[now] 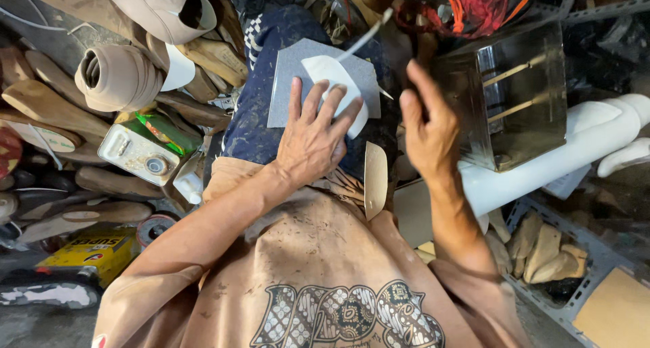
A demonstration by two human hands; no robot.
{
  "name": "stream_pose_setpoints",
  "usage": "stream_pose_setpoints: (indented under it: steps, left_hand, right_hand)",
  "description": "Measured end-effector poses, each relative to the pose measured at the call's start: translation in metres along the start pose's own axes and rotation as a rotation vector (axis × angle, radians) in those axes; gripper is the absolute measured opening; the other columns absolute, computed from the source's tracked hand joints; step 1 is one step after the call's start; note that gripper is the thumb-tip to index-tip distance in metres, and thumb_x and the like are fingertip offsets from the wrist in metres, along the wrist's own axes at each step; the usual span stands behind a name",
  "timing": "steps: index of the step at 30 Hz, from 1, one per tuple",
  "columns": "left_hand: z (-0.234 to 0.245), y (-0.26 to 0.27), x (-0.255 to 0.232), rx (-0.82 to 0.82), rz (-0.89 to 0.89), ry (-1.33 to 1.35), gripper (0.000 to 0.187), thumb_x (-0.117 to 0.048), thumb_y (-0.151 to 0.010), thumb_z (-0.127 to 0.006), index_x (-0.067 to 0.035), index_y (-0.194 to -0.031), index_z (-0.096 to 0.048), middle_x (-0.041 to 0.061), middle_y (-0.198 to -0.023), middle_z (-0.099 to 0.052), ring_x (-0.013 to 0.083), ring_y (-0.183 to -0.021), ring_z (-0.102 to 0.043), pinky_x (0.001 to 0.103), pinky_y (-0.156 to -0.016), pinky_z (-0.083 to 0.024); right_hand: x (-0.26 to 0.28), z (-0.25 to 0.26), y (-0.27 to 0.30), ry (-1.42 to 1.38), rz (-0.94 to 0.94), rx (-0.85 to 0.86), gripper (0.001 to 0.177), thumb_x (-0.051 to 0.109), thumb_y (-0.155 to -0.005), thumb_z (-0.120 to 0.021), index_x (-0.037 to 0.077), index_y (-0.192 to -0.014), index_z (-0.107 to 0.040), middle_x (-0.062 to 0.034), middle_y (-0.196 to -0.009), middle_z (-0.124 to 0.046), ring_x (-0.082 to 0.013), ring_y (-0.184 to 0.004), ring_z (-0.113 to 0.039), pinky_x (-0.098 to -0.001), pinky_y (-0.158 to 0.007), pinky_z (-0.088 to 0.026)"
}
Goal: The person uses a knife to cut along the edges of a white leather template placed on a blue leather piece while sitting at a low workspace.
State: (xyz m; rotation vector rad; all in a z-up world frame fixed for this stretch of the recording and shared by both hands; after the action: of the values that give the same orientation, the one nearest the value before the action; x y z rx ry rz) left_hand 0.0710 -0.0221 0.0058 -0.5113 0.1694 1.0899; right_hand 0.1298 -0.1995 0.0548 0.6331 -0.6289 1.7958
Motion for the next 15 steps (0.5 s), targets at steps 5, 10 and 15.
stream_pose_setpoints:
  steps: [5, 10, 15]
  left_hand:
    - [0.006, 0.013, -0.006, -0.05, -0.061, -0.04, 0.038, -0.016, -0.094, -0.053, -0.011, -0.131, -0.061, 0.016, -0.137, -0.056, 0.0451, -0.137, -0.046, 0.074, -0.112, -0.027]
    - [0.011, 0.016, -0.007, -0.106, -0.087, -0.082, 0.04, -0.007, -0.101, -0.042, -0.01, -0.135, -0.062, 0.015, -0.132, -0.06, 0.0415, -0.135, -0.051, 0.068, -0.113, -0.031]
    - [0.017, 0.016, -0.005, -0.123, -0.039, -0.044, 0.035, -0.009, -0.106, -0.041, -0.011, -0.133, -0.064, 0.017, -0.142, -0.059, 0.039, -0.139, -0.05, 0.061, -0.115, -0.034]
  right_hand:
    - [0.027, -0.022, 0.033, 0.083, 0.028, 0.068, 0.036, 0.021, -0.106, -0.059, 0.009, -0.14, -0.065, -0.0163, -0.114, -0.072, -0.0369, -0.102, -0.07, -0.0464, -0.087, -0.055]
    - [0.029, -0.036, 0.038, 0.21, 0.052, 0.01, 0.038, 0.026, -0.105, -0.061, 0.017, -0.142, -0.065, -0.0104, -0.089, -0.064, -0.0333, -0.085, -0.069, -0.0439, -0.072, -0.056]
    - [0.027, -0.039, 0.035, 0.271, 0.057, 0.018, 0.038, 0.029, -0.106, -0.059, 0.02, -0.143, -0.064, -0.009, -0.084, -0.06, -0.0349, -0.083, -0.069, -0.0436, -0.067, -0.055]
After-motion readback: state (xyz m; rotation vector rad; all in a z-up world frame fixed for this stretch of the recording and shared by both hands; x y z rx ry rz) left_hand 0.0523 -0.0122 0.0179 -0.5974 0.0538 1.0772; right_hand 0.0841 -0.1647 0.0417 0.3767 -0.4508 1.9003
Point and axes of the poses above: each hand's wrist, its own y-axis away from the middle knuckle, its own z-axis out of the back of the hand, x = y × z, the point moved 6 cm from there along -y, towards the middle knuckle
